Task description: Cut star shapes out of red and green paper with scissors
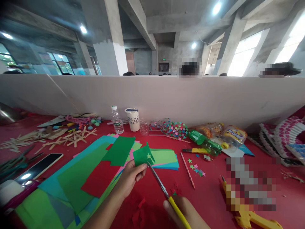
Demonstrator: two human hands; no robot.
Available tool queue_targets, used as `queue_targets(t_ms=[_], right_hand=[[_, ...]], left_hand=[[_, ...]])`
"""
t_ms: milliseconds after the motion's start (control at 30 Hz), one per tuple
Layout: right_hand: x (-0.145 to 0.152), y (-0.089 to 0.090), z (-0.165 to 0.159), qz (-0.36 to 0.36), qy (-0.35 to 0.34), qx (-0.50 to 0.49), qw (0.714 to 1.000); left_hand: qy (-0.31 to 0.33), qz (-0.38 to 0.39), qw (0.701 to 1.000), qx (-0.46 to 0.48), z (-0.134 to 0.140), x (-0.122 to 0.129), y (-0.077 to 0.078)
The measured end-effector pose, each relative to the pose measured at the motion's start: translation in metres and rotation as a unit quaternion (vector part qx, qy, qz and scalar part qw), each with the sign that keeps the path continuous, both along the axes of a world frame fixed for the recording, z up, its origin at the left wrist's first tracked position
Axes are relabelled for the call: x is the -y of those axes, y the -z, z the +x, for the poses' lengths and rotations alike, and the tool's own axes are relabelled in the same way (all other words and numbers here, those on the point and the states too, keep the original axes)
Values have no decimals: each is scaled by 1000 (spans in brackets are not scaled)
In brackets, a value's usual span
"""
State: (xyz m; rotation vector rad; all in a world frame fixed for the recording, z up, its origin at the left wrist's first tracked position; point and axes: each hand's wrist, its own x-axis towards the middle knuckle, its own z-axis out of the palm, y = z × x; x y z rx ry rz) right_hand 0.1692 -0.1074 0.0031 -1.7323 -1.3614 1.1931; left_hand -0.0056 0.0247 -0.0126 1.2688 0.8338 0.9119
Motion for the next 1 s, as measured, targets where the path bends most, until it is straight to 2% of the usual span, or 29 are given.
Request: queue_targets(t_ms=[133,433,600,800,1000], right_hand=[[2,4,-3,12,11,1,1000],[-3,7,0,-5,-20,26,999],[-2,14,0,-39,-16,-5,999],[-3,15,0,-46,-10,-29,998],[-5,22,2,-8,-30,9,999]], left_hand=[[-4,-2,1000,-9,0,0,-4],[-12,0,1000,-6,2,3,-13],[-14,0,1000,-11,3,3,-10],[-9,-16,1000,-6,2,1,-6],[-4,-17,1000,-5,2,0,-4]])
